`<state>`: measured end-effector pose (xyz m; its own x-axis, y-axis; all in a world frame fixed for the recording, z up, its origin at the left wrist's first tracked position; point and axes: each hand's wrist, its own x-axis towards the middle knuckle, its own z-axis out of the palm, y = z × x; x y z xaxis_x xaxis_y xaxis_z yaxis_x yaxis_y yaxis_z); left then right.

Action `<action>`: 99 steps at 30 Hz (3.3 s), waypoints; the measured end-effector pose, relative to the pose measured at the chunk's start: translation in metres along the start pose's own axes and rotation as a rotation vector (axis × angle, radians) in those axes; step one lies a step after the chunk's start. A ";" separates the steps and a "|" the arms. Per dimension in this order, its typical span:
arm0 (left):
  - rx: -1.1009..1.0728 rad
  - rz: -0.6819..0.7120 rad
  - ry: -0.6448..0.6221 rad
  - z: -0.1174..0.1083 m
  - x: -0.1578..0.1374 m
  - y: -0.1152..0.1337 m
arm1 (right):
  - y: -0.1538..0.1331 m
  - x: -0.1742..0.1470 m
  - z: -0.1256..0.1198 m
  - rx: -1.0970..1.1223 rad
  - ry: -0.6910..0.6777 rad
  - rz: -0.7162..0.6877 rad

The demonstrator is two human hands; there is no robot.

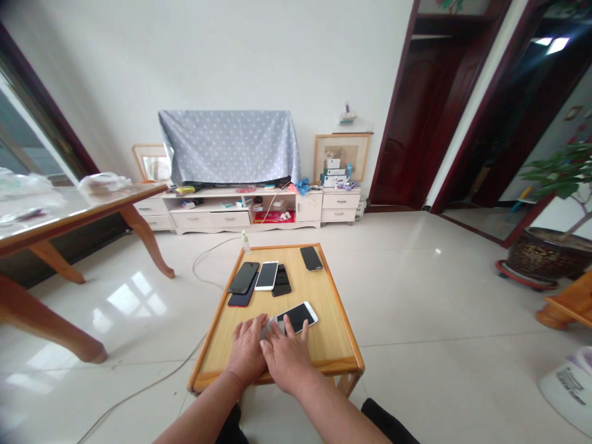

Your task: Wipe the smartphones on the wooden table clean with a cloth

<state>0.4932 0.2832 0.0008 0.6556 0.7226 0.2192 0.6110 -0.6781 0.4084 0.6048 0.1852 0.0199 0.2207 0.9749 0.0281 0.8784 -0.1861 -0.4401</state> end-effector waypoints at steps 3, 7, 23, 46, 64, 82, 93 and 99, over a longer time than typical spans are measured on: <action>0.005 -0.015 0.026 0.000 0.000 0.003 | 0.013 0.016 -0.006 -0.033 -0.004 0.093; 0.010 -0.014 0.013 0.000 0.000 0.005 | 0.048 0.030 -0.017 -0.114 0.007 0.288; -0.015 -0.019 -0.015 -0.009 0.000 0.007 | 0.080 -0.044 -0.020 -0.240 0.045 0.452; -0.084 -0.160 -0.027 -0.007 0.025 -0.019 | 0.077 0.058 -0.061 -0.119 -0.126 -0.100; -1.049 -0.648 -0.008 0.016 0.070 -0.034 | 0.086 0.068 -0.057 -0.047 -0.078 -0.083; -1.305 -0.574 0.193 0.019 0.077 -0.018 | 0.094 0.082 -0.070 -0.136 -0.134 -0.130; -1.206 -0.588 0.210 0.002 0.074 -0.008 | 0.104 0.093 -0.063 -0.169 0.081 -0.034; -1.122 -0.597 0.149 -0.003 0.070 -0.008 | 0.128 0.137 -0.076 -0.185 0.312 0.350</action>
<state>0.5329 0.3394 0.0152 0.3096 0.9319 -0.1890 0.0365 0.1869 0.9817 0.7801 0.2854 0.0355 0.6067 0.7728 0.1863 0.7833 -0.5414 -0.3055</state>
